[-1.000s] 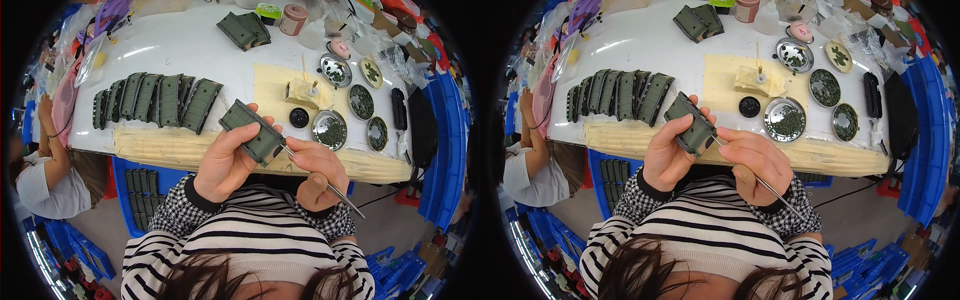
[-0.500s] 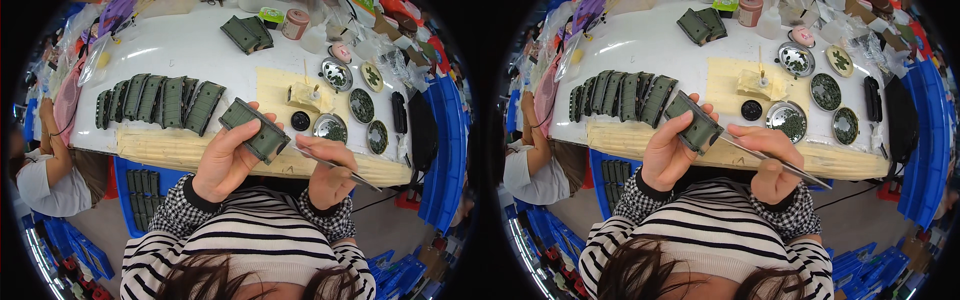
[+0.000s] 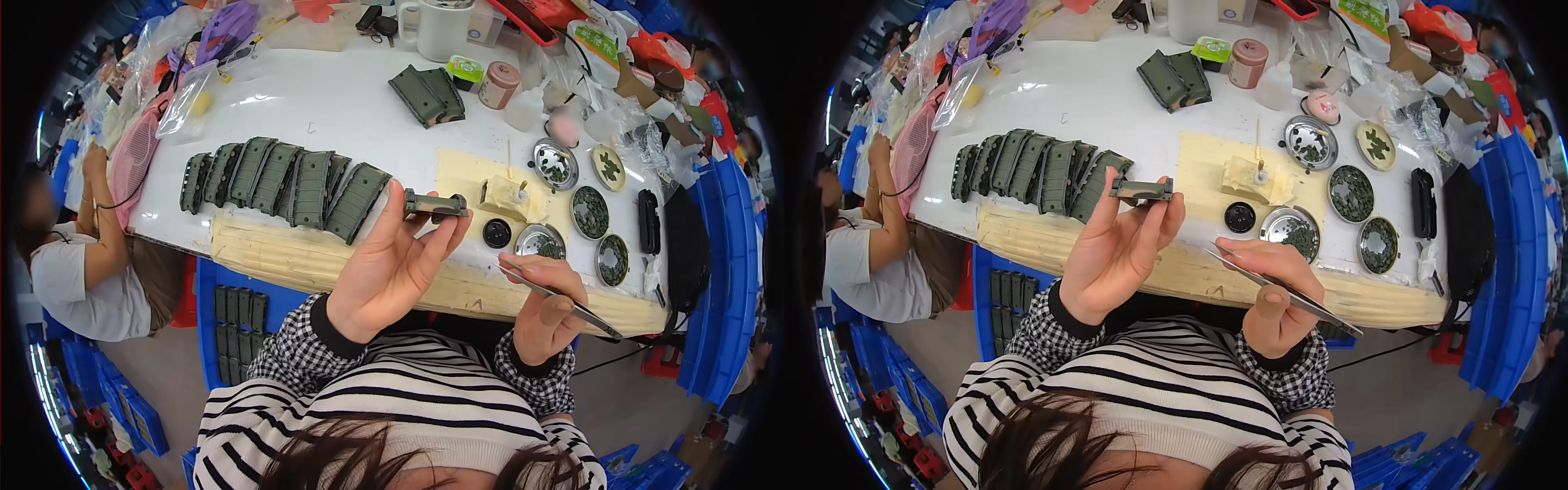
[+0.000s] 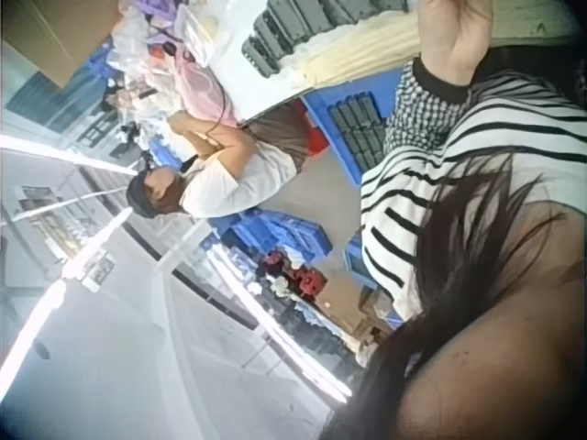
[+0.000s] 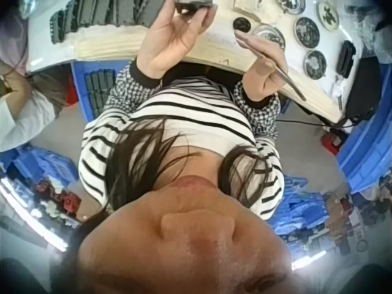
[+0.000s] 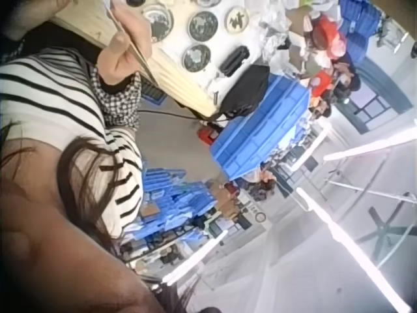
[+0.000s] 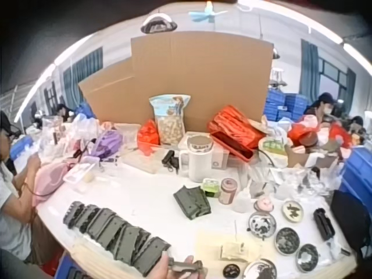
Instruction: Assembling plastic toy tank models by manually attaching small components using tweezers.
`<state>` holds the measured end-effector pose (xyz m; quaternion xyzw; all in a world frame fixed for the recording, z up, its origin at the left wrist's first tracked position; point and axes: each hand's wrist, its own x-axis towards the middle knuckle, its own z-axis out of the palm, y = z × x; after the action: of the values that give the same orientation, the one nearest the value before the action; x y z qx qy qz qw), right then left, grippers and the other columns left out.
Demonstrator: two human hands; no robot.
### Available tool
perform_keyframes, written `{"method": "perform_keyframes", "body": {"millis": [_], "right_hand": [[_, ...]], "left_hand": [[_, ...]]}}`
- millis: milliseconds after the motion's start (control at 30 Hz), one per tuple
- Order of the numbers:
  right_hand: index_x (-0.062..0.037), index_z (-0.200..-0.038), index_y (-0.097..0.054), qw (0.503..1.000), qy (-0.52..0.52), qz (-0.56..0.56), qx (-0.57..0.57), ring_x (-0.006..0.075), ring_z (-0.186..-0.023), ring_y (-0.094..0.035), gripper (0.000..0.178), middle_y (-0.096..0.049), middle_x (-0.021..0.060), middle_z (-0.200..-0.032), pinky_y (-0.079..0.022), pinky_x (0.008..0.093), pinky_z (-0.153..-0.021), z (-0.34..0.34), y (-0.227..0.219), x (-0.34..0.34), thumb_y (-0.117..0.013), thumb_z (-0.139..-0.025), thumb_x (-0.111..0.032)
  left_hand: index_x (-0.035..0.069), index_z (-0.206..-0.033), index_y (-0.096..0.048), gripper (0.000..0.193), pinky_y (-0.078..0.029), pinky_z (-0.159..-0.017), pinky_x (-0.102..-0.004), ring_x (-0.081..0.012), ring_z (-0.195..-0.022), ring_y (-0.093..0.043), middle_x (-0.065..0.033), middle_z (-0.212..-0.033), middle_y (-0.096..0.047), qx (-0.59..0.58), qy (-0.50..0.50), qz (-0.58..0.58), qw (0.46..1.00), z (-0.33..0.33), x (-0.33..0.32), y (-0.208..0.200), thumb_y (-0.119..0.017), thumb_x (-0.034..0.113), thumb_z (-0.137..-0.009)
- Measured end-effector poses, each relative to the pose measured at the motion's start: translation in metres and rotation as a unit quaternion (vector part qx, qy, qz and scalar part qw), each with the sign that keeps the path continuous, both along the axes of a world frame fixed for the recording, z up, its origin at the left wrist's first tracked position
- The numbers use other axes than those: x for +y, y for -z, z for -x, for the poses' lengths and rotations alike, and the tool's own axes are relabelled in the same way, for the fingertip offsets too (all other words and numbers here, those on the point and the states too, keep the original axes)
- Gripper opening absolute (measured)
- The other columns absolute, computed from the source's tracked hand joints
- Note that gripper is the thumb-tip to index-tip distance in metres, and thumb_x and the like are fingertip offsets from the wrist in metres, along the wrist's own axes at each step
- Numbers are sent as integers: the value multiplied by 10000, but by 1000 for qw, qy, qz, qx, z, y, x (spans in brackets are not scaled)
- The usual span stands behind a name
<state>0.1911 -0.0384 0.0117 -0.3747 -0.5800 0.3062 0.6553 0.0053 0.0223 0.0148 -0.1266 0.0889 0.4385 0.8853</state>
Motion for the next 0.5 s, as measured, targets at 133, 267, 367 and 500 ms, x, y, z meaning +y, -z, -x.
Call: {"method": "perform_keyframes", "body": {"millis": [133, 267, 367, 500], "right_hand": [[75, -987, -625, 1000, -2, -9, -6, 282, -895, -672, 479, -673, 240, -965, -530, 351, -809, -1, 2, 0, -442, -1015, -367], [77, -1004, -629, 1000, -3, -6, -25, 284, -916, -669, 450, -675, 235, -972, -525, 355, -825, -4, 4, -1, -457, -1011, -338], [73, -1001, -635, 1000, 16, 6, 2, 280, -922, -666, 417, -676, 227, -989, -520, 351, -832, -3, 3, -2, -478, -1004, -314], [71, -996, -644, 997, 38, -16, -70, 257, -895, -661, 330, -684, 206, -979, -514, 332, -817, -22, 3, -1, -512, -982, -232]], "left_hand": [[-24, -1270, -388, 535, -555, -960, -275, -287, -1215, -507, -155, -1261, -443, -25, 4, 33, 999, -1, 2, -4, -565, 367, -950], [-25, -1277, -385, 534, -560, -949, -274, -293, -1207, -515, -155, -1254, -452, -26, 10, 34, 999, -2, 2, -3, -568, 357, -952], [-18, -1280, -387, 523, -557, -954, -281, -297, -1203, -519, -158, -1248, -464, -25, 12, 41, 999, -3, 1, -1, -563, 354, -957], [-17, -1323, -388, 529, -518, -1014, -320, -319, -1258, -465, -191, -1261, -466, 54, 4, -46, 997, -3, -4, 1, -541, 348, -973]]}}
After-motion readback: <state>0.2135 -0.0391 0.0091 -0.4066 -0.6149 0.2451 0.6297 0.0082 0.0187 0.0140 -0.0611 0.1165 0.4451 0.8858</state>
